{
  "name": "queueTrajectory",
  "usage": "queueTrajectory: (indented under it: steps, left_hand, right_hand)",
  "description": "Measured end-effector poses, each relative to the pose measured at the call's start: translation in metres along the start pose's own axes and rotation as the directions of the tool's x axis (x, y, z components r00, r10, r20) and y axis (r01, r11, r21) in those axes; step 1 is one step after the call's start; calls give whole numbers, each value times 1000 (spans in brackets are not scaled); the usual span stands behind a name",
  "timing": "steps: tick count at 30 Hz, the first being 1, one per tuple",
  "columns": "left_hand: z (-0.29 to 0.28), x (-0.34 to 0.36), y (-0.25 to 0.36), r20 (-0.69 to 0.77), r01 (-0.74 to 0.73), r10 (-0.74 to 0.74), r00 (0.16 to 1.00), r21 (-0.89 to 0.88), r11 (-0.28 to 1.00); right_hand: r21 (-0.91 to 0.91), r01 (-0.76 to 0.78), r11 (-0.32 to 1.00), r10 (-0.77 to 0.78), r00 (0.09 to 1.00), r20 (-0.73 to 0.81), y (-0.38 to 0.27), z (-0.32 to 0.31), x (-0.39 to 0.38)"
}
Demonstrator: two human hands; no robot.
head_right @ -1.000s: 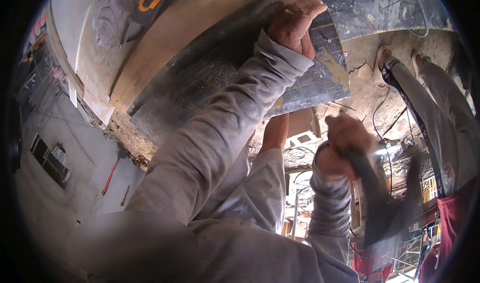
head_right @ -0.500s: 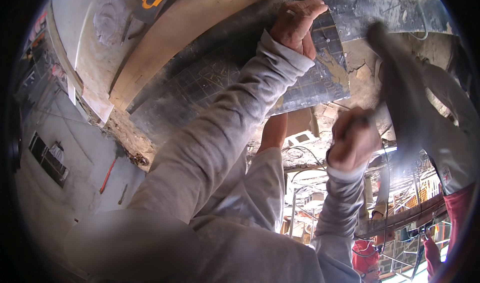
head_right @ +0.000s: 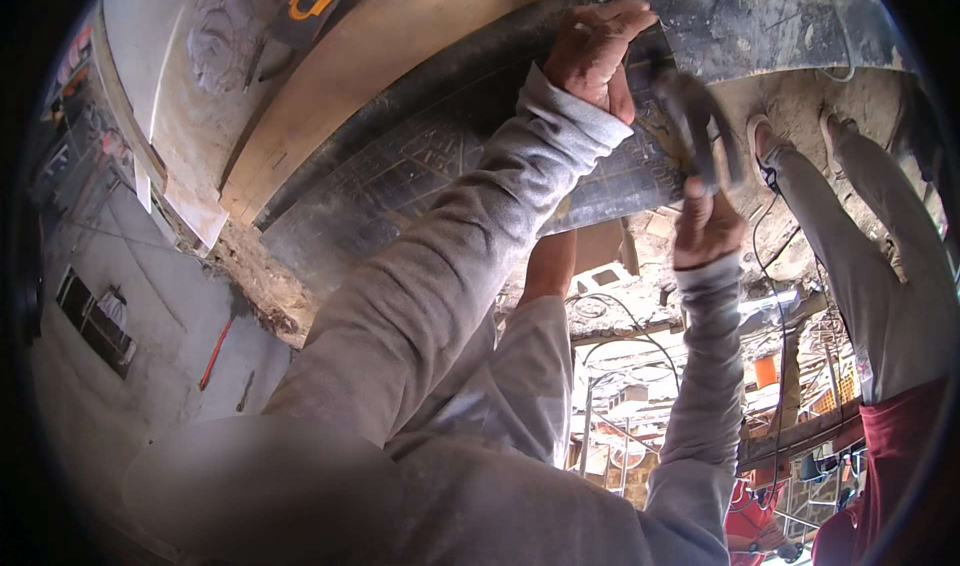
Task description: The person measures and marks a wooden plank on a workbench using a tape measure and pencil. They repeatedly adjust the plank, measure different sections, and make marks to prepare for cutting.
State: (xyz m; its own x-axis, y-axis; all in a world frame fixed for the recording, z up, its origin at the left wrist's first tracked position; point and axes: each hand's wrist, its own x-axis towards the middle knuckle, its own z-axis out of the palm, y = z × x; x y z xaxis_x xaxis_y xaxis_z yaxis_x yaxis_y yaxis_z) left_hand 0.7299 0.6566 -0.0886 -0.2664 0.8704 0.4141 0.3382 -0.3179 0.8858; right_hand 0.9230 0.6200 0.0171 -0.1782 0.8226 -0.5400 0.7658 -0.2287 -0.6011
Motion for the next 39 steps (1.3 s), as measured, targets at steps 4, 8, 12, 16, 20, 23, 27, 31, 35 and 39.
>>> queueTrajectory:
  steps: [4,8,12,16,20,23,27,31,35,39]
  left_hand:
    - [3,6,-6,10,-73,73,997,65,995]
    - [2,-3,0,-3,-27,27,1000,-21,999]
    - [3,-8,-2,15,65,-64,998,-89,994]
    - [-1,-3,4,97,212,-197,976,-181,960]
    - [1,0,2,27,79,-77,997,-102,992]
    - [1,-1,2,88,155,-147,985,-90,984]
    - [-1,5,2,23,-71,70,997,34,997]
    - [0,6,7,64,-36,31,997,77,996]
    - [-1,5,23,166,-33,-7,986,236,971]
    - [-15,-10,51,441,-98,-164,882,513,853]
  right_hand:
    - [198,263,944,-221,952,-210,0,-5,-19]
    - [30,-49,998,48,997,54,-1,-5,-2]
    - [8,426,905,-401,858,-320,12,6,-4]
    - [-237,138,962,-127,990,61,12,-10,16]
    - [-390,587,709,-684,707,-179,51,-1,23]
    - [-124,205,971,-210,977,-28,22,-13,21]
    - [-109,254,961,-256,967,-2,17,-9,19]
    - [27,154,988,-153,988,-18,27,-1,20]
    - [217,-18,976,20,1000,-8,21,3,13]
    - [291,123,949,-88,988,-130,15,-14,18]
